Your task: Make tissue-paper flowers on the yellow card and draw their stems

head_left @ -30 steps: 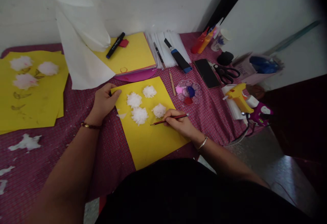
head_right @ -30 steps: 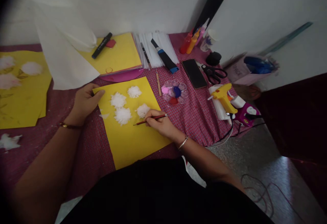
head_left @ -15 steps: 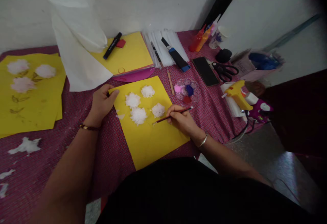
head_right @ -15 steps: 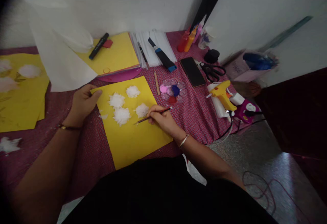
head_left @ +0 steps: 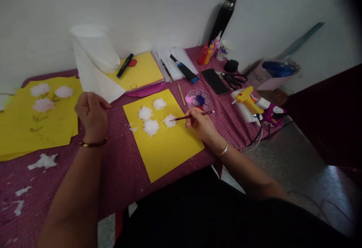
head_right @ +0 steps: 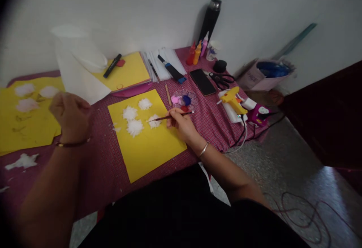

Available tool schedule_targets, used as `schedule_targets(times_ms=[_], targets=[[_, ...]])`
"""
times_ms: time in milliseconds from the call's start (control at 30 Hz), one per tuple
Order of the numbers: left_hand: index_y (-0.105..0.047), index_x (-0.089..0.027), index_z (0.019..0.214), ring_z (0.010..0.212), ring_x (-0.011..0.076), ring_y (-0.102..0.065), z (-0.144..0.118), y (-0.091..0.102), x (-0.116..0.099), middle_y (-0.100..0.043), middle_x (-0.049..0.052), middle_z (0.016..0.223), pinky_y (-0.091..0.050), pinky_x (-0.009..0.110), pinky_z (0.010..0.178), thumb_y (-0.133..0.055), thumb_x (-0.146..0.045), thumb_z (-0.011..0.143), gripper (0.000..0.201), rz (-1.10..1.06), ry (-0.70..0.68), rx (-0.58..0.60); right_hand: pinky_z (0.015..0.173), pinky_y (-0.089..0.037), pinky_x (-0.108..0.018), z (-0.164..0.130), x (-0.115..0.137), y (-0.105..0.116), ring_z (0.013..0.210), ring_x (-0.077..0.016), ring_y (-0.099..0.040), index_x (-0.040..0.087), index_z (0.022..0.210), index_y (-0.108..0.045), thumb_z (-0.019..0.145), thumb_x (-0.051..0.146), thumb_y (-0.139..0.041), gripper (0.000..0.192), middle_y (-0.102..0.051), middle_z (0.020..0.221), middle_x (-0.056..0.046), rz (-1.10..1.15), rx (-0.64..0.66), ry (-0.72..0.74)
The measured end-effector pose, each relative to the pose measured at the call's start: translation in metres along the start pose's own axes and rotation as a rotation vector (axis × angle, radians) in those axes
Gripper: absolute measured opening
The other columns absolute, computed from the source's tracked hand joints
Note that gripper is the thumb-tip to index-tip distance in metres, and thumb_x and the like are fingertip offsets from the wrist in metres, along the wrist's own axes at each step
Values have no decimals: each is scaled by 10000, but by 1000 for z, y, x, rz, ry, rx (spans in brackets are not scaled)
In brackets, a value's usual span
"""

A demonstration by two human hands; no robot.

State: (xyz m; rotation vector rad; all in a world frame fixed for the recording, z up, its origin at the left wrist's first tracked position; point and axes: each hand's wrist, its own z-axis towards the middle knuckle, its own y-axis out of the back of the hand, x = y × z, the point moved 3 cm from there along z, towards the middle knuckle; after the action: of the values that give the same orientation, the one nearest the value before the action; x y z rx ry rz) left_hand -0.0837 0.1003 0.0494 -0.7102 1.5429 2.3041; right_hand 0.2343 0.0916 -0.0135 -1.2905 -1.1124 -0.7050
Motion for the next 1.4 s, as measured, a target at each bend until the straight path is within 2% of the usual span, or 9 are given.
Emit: schedule_targets(times_ms=[100,200,333,467,567,833,1067,1267,1400], targets=[[-408,-225,619,663,152,-493,-10,24,-19,-460,7,608,-392,355,637,-226,-346,973,416,-134,-68,-220,520,-381,-219,-23,8,-1,484,-95,-497,184,824,-612,857,320,-558,150,-559,517,48,-87,0,12],[-430,-226,597,578,139,-473,-24,21,-34,-477,3,595,-375,308,557,-307,-338,958,398,-188,-203,-30,546,-400,-232,-49,5,-3,453,-92,-452,187,818,-601,856,318,-563,142,-478,465,79,-169,-26,27],[-372,-211,547,513,120,-418,-47,-7,-33,-416,-17,526,-315,282,521,-388,-398,928,425,-96,-320,266,503,-356,-227,-82,-12,-13,464,-93,-446,192,797,-581,884,324,-541,163,-503,513,65,-238,33,-24],[-472,-200,613,597,154,-507,-70,-38,-17,-561,23,638,-313,290,555,-363,-444,938,420,217,-415,455,610,-440,-259,-104,-25,-23,621,-124,-566,191,907,-631,926,321,-514,175,-617,686,9,-333,203,25],[-556,-196,718,717,192,-595,-79,-50,-9,-651,59,777,-334,294,574,-262,-458,975,471,413,-443,541,623,-461,-268,-111,-30,-24,646,-134,-598,192,938,-643,938,299,-509,171,-645,707,-5,-401,220,89],[-594,-198,778,742,222,-633,-78,-54,-7,-679,77,821,-344,315,581,-271,-464,977,463,455,-413,546,643,-527,-280,-109,-31,-21,691,-144,-667,199,984,-644,948,294,-509,170,-712,792,-37,-348,211,137],[-616,-201,788,730,225,-607,-79,-51,-10,-670,90,813,-306,317,560,-304,-448,952,431,421,-382,530,523,-453,-234,-122,-29,-31,555,-118,-585,198,862,-595,887,213,-529,72,-645,639,11,-498,185,189],[-591,-212,756,697,212,-581,-79,-49,-10,-652,77,783,-296,305,571,-321,-449,948,407,335,-369,516,574,-449,-276,-137,-34,-50,596,-136,-589,210,811,-587,836,150,-531,85,-624,660,-1,-754,250,413],[-566,-207,725,676,211,-574,-78,-48,-8,-631,77,763,-294,304,572,-327,-457,947,411,304,-363,507,586,-435,-274,-137,-35,-53,602,-128,-574,216,794,-567,821,130,-525,100,-614,661,10,-824,234,465]])
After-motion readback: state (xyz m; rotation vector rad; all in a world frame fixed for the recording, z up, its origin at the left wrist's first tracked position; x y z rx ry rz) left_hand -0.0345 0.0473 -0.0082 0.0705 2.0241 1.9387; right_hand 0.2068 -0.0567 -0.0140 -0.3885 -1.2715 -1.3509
